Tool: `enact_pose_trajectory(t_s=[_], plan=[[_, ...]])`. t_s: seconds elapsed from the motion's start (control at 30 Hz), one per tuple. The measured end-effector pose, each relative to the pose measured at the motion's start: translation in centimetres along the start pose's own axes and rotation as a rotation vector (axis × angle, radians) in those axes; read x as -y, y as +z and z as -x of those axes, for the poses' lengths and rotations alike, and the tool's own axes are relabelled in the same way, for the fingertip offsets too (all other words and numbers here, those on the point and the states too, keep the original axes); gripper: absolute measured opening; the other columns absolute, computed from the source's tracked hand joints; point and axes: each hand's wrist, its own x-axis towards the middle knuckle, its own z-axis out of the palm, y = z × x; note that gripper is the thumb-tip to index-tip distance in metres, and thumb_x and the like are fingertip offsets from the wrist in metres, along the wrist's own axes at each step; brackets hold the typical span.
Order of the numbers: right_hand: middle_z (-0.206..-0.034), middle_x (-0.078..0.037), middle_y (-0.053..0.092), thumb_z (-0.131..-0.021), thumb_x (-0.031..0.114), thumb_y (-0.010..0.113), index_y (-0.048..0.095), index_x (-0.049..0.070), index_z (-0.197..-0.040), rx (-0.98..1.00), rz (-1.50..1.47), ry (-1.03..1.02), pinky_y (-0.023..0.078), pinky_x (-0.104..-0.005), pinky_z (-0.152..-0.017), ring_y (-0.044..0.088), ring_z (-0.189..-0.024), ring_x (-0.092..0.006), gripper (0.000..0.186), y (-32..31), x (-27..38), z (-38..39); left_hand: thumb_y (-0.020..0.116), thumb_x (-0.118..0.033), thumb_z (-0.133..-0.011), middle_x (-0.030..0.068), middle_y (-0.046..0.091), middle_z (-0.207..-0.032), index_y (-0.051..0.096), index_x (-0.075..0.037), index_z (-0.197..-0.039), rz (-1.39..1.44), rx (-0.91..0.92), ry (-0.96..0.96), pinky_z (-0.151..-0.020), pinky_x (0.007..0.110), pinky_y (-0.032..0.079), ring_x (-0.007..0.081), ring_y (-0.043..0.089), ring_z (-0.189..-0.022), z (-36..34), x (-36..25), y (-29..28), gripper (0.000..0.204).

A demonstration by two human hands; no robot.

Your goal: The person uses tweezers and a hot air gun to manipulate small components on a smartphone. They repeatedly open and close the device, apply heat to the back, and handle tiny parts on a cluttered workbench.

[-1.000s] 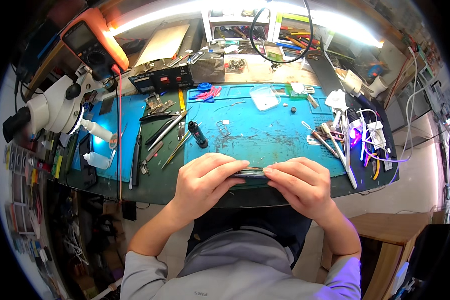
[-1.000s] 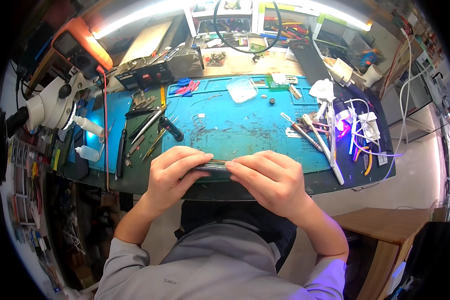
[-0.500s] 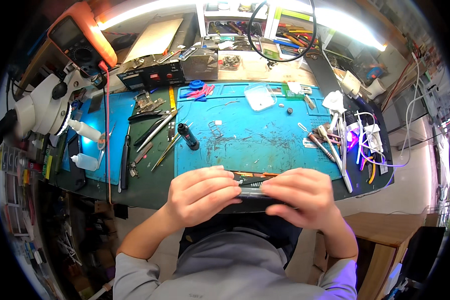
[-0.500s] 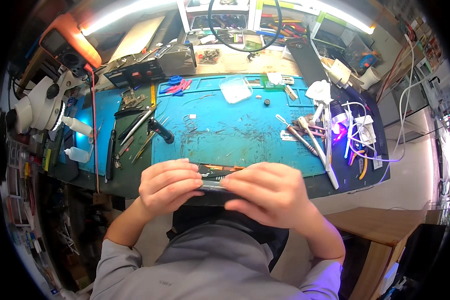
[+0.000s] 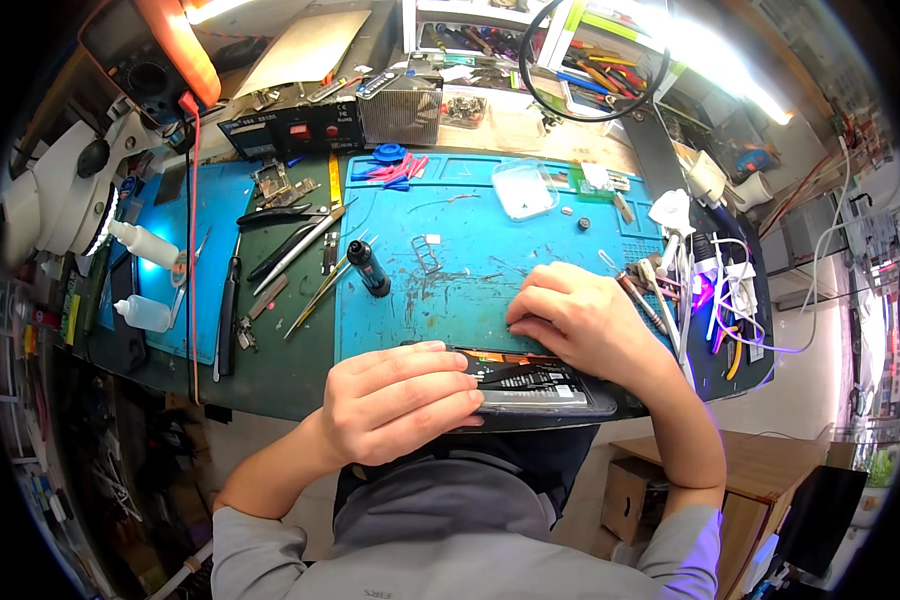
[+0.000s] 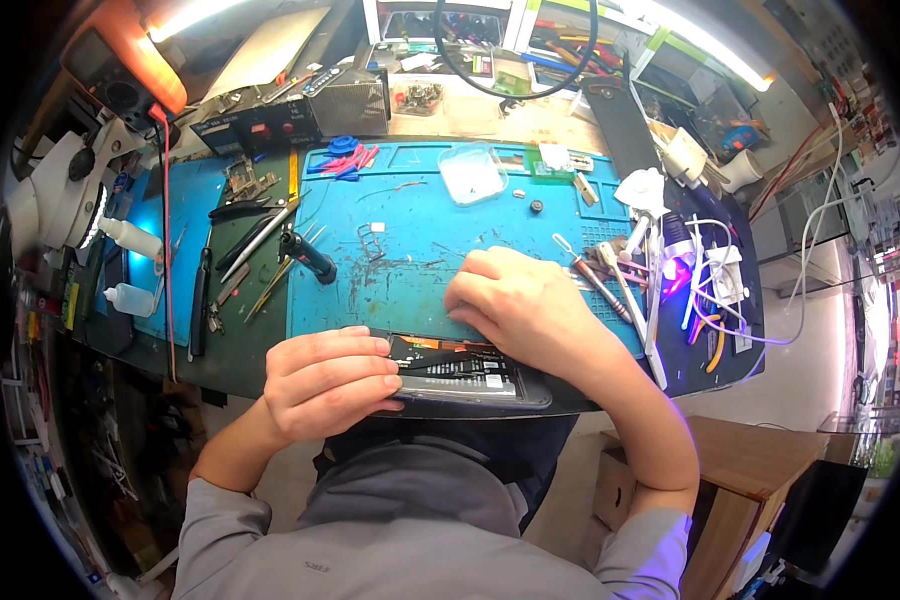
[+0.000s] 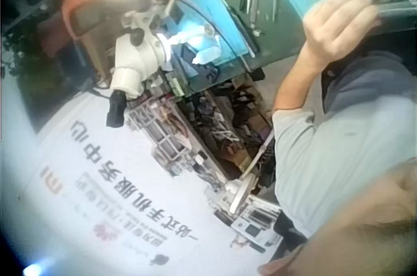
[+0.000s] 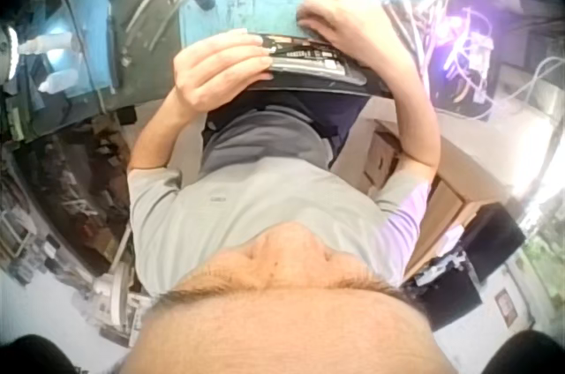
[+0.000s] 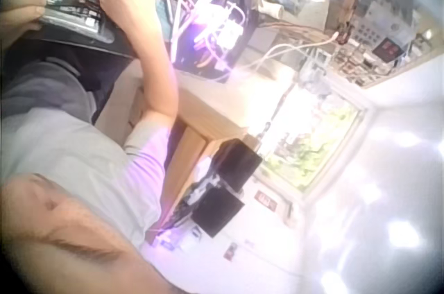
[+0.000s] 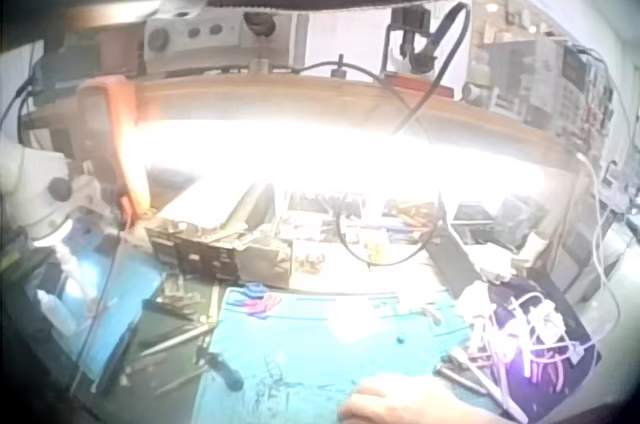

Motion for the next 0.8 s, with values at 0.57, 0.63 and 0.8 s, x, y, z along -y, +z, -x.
enact_pose_trajectory(t_s=[0.57,0.63,0.8], plan=[[-0.095,-0.006,0.074,-0.088,-0.005,0.078,0.072,0.000,-0.097,-0.226,-0.575,0.333,0.057,-0.0259,-0.074,0.070,-0.082,-0.0113,0.012,-3.9,2.3,2.4,0.092,-0.014,-0.074,0.0053,0.078,-0.098,0.076,-0.006,-0.100,0.086,-0.032,-0.132,-0.090,0.042,0.065,0.0261,0.077,-0.097,-0.7,0.1,0.2,0.031],[-0.092,-0.006,0.075,-0.087,-0.003,0.080,0.076,0.001,-0.099,-0.337,-0.557,0.263,0.056,-0.0269,-0.070,0.071,-0.079,-0.0122,0.013,-3.9,3.5,2.8,0.092,-0.013,-0.074,0.0052,0.078,-0.097,0.076,-0.006,-0.099,0.083,-0.030,-0.141,-0.091,0.042,0.065,0.0261,0.077,-0.097,-0.7,0.1,0.2,0.030],[-0.093,-0.010,0.075,-0.087,-0.007,0.078,0.077,0.001,-0.120,-0.387,-0.291,0.087,0.058,-0.0282,-0.066,0.072,-0.078,-0.0180,0.034,-4.5,6.2,3.5,0.092,-0.012,-0.072,0.0052,0.078,-0.096,0.077,-0.006,-0.096,0.072,-0.030,-0.162,-0.091,0.042,0.064,0.0261,0.078,-0.097,-0.9,0.1,0.2,0.029]])
